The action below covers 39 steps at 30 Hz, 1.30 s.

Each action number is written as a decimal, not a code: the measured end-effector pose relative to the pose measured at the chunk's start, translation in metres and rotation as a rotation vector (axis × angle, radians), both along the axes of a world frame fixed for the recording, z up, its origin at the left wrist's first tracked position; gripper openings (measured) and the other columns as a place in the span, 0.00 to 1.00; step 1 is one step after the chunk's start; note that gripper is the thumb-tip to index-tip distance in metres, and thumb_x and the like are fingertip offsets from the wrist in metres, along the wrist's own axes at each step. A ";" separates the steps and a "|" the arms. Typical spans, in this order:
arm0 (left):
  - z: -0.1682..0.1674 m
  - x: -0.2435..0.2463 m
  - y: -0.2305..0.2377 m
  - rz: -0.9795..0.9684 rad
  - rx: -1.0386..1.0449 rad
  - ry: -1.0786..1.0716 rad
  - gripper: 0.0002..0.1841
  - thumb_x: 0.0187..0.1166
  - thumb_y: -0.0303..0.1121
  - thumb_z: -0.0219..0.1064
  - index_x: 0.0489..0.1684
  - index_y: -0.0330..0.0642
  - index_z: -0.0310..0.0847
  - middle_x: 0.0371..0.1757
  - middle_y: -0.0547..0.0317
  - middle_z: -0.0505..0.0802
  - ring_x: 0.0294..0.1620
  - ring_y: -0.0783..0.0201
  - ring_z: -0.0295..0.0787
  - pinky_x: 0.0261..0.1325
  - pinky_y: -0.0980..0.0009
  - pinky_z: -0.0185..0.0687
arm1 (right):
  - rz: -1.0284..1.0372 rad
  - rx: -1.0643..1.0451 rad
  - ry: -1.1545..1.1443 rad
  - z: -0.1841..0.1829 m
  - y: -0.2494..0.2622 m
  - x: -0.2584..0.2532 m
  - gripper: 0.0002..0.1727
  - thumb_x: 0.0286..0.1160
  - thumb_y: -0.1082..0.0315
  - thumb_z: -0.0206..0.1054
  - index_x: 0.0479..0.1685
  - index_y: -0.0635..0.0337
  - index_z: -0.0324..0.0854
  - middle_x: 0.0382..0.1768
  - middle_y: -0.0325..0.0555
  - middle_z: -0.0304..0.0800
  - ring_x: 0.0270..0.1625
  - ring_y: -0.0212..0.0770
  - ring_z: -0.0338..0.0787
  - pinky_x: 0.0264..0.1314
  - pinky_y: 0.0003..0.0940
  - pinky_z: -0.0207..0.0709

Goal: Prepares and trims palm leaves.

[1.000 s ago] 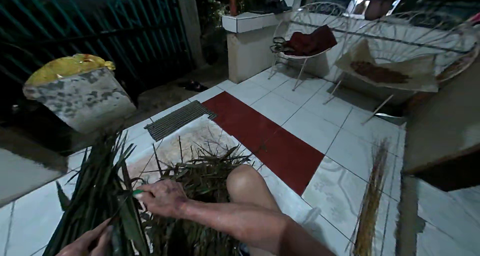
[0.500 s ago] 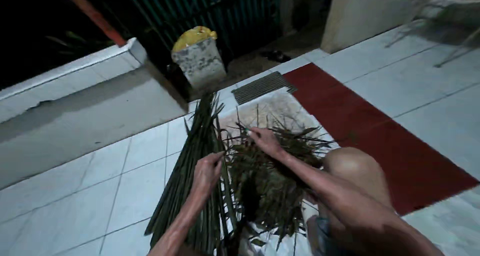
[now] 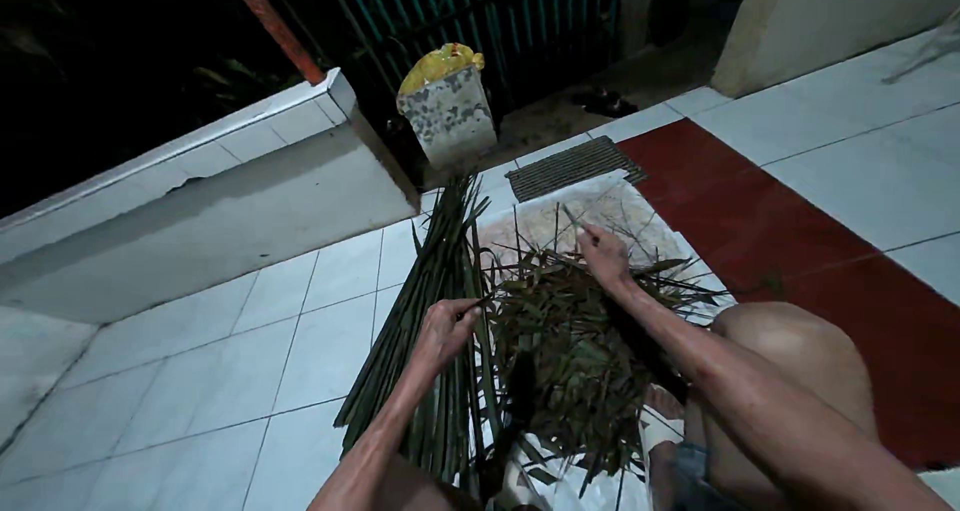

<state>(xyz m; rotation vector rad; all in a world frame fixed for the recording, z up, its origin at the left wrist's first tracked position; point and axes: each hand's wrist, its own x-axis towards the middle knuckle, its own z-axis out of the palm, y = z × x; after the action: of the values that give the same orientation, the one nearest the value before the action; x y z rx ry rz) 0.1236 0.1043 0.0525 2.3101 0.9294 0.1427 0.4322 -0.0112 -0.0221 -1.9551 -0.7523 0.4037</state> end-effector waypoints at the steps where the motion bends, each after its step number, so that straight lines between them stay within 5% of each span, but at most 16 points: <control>1: 0.000 -0.001 0.002 0.013 -0.044 -0.003 0.15 0.89 0.41 0.60 0.59 0.48 0.92 0.37 0.62 0.95 0.31 0.68 0.90 0.40 0.65 0.88 | -0.009 0.026 -0.022 0.003 -0.001 -0.003 0.23 0.93 0.52 0.54 0.72 0.55 0.83 0.49 0.59 0.92 0.50 0.60 0.91 0.57 0.66 0.80; 6: 0.006 0.003 0.002 0.108 -0.351 -0.165 0.17 0.93 0.41 0.56 0.53 0.41 0.90 0.26 0.59 0.91 0.17 0.67 0.80 0.19 0.73 0.75 | 0.113 0.118 -0.078 0.013 -0.008 -0.035 0.23 0.91 0.51 0.56 0.74 0.50 0.83 0.46 0.55 0.93 0.45 0.54 0.92 0.52 0.61 0.83; 10: 0.011 0.015 0.000 0.191 -0.575 -0.251 0.20 0.95 0.42 0.52 0.49 0.37 0.87 0.22 0.59 0.85 0.14 0.68 0.75 0.16 0.75 0.71 | 0.379 0.202 -0.043 0.018 -0.009 -0.069 0.22 0.90 0.50 0.58 0.73 0.46 0.85 0.50 0.46 0.95 0.47 0.40 0.92 0.57 0.46 0.85; 16: 0.015 0.032 -0.003 0.208 -0.881 -0.314 0.22 0.96 0.47 0.46 0.51 0.38 0.81 0.18 0.64 0.77 0.09 0.71 0.66 0.11 0.77 0.66 | 0.551 0.268 0.005 0.021 -0.001 -0.087 0.24 0.90 0.47 0.55 0.74 0.46 0.85 0.57 0.40 0.94 0.54 0.33 0.92 0.64 0.37 0.84; 29: 0.015 0.045 -0.006 0.136 -1.128 -0.374 0.22 0.97 0.45 0.42 0.45 0.39 0.78 0.13 0.67 0.70 0.05 0.74 0.62 0.07 0.79 0.61 | 0.369 0.281 -0.050 0.024 0.012 -0.073 0.21 0.89 0.47 0.58 0.71 0.38 0.87 0.54 0.37 0.96 0.54 0.35 0.93 0.62 0.46 0.85; 35: 0.015 0.040 -0.008 0.102 -1.136 -0.330 0.21 0.96 0.45 0.42 0.46 0.40 0.78 0.13 0.68 0.71 0.05 0.74 0.62 0.07 0.79 0.61 | 0.228 0.282 -0.011 0.026 0.024 -0.049 0.21 0.91 0.54 0.58 0.75 0.45 0.84 0.40 0.47 0.93 0.35 0.42 0.89 0.44 0.47 0.84; 39: 0.018 0.032 -0.011 0.098 -1.139 -0.323 0.22 0.96 0.48 0.44 0.52 0.41 0.78 0.15 0.67 0.72 0.05 0.74 0.62 0.06 0.79 0.61 | 0.129 0.276 0.047 0.032 0.023 -0.031 0.21 0.92 0.56 0.57 0.75 0.50 0.82 0.37 0.52 0.90 0.32 0.47 0.85 0.39 0.50 0.81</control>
<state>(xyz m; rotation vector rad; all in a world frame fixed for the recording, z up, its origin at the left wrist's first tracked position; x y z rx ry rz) 0.1557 0.0933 0.0705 1.1480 0.6774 0.0076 0.4008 0.0119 0.0100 -1.6392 -0.8592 0.3997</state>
